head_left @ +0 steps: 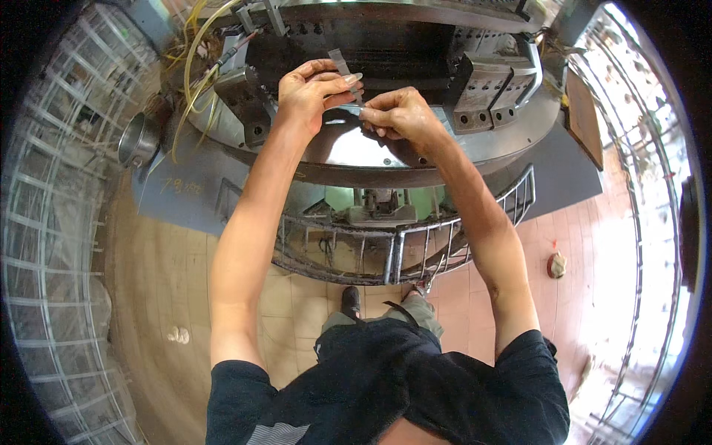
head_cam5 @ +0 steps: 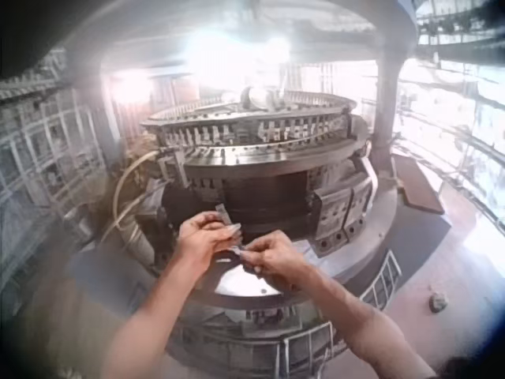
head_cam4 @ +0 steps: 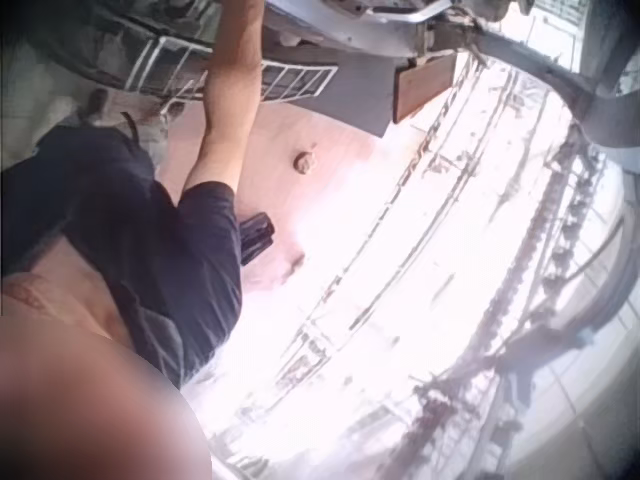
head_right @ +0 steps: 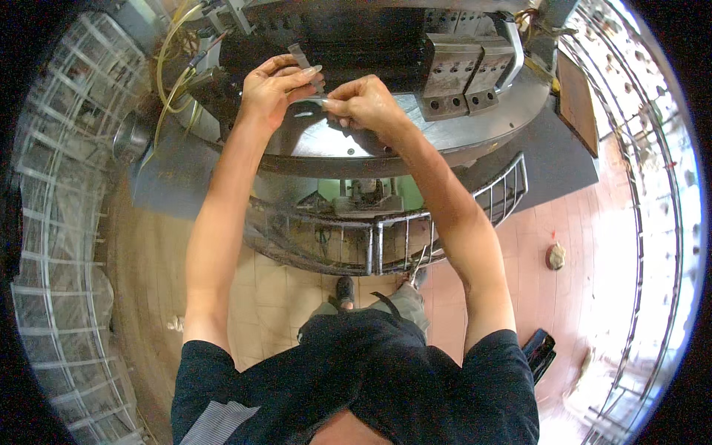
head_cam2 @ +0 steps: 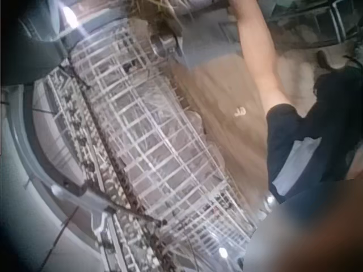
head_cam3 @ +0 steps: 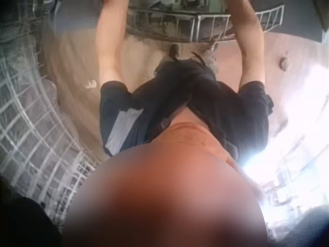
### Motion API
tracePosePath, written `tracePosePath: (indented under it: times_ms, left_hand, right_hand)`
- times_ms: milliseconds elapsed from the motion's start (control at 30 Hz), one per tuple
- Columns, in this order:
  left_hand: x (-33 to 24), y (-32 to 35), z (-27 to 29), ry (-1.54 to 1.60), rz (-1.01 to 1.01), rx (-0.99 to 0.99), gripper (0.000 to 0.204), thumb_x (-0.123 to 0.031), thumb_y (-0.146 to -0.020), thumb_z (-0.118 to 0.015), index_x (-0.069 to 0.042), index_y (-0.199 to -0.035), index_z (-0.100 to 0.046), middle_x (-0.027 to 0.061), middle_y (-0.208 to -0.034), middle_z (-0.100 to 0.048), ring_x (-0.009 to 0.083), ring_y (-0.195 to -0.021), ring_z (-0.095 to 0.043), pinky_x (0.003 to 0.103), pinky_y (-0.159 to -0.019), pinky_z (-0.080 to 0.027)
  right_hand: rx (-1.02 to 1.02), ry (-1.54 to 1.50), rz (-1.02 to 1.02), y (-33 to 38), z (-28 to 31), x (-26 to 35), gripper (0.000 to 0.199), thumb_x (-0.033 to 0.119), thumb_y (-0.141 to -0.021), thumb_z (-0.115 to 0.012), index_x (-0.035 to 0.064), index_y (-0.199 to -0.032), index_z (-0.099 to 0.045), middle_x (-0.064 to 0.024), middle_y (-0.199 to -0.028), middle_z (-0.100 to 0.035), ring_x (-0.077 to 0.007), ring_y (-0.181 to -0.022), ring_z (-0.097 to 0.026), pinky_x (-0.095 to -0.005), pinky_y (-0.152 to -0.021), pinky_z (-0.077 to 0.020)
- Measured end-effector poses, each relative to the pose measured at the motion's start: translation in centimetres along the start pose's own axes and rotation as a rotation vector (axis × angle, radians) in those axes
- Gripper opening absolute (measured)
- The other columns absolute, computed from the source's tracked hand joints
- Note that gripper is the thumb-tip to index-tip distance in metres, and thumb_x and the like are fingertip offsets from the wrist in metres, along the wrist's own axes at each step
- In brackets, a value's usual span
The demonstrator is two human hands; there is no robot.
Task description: The person repeatedly inserts small metal pins into slots on a large circular machine component. They retrieve pins from a wooden box and place them into the machine, adjusting their position with both hands.
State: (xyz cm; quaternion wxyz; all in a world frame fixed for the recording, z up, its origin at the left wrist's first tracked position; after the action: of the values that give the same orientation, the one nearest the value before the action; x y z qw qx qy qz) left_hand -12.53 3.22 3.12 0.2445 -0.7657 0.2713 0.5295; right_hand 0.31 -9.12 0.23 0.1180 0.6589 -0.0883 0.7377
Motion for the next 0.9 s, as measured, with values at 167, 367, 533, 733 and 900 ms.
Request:
tracePosePath:
  times_ms: [167, 367, 533, 733, 900]
  left_hand:
    - [1.2, -3.3, 0.6, 0.012, 0.054, 0.042, 0.027, 0.007, -0.087, -0.071, 0.004, -0.110, -0.057, 0.0200, -0.101, -0.071, 0.0308, -0.093, -0.074, 0.039, -0.083, -0.065]
    - [2.3, -6.4, 0.3, 0.086, -0.054, 0.085, 0.024, 0.007, -0.085, -0.071, 0.009, -0.108, -0.063, 0.0225, -0.099, -0.073, 0.0299, -0.092, -0.074, 0.038, -0.079, -0.064]
    - [2.8, -6.7, 0.1, -0.860, -0.594, -0.049, 0.027, 0.001, -0.086, -0.070, 0.000, -0.113, -0.072, 0.0179, -0.095, -0.076, 0.0294, -0.081, -0.075, 0.035, -0.073, -0.058]
    - [2.9, -5.5, -1.7, -1.179, -1.085, 0.056, 0.040, 0.007, -0.074, -0.067, -0.004, -0.112, -0.072, 0.0206, -0.120, -0.068, 0.0370, -0.101, -0.070, 0.042, -0.086, -0.057]
    - [3.1, -5.3, -1.7, -1.350, -1.013, 0.011, 0.042, 0.004, -0.069, -0.069, -0.004, -0.110, -0.073, 0.0157, -0.136, -0.062, 0.0372, -0.122, -0.059, 0.043, -0.112, -0.041]
  right_hand:
    - [-0.006, 0.053, -0.090, -1.8, 0.4, 0.3, 0.015, 0.011, -0.094, -0.071, -0.0017, -0.086, -0.072, -0.0029, -0.065, -0.063, -0.0040, -0.049, -0.048, -0.0192, -0.042, -0.0322]
    - [-0.164, 0.084, 0.005, -4.3, 2.2, -1.0, 0.014, 0.007, -0.094, -0.067, -0.0053, -0.087, -0.070, -0.0057, -0.070, -0.065, -0.0061, -0.053, -0.053, -0.0227, -0.043, -0.0380]
    - [-0.507, 0.373, 0.055, -6.7, 4.8, -2.5, 0.014, 0.005, -0.090, -0.066, -0.0050, -0.082, -0.071, -0.0064, -0.065, -0.064, -0.0127, -0.052, -0.055, -0.0293, -0.045, -0.0411]
    - [-0.563, 0.443, 0.242, -7.5, 5.0, -2.7, 0.018, 0.010, -0.081, -0.064, -0.0051, -0.088, -0.073, -0.0153, -0.070, -0.069, -0.0205, -0.063, -0.065, -0.0358, -0.059, -0.0504]
    - [-0.563, 0.486, 0.252, -7.3, 4.9, -2.3, 0.022, 0.008, -0.075, -0.062, -0.0052, -0.090, -0.072, -0.0219, -0.077, -0.072, -0.0271, -0.071, -0.070, -0.0394, -0.067, -0.0554]
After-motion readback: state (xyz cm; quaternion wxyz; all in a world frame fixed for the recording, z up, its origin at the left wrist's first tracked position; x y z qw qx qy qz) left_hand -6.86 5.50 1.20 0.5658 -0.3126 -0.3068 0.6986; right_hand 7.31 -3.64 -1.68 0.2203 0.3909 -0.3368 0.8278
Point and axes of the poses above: each hand's wrist, its own y-axis away from the middle knuckle, its own z-axis out of the back of the hand, x = y × z, the point moved 4 cm from there along -y, towards the middle knuckle
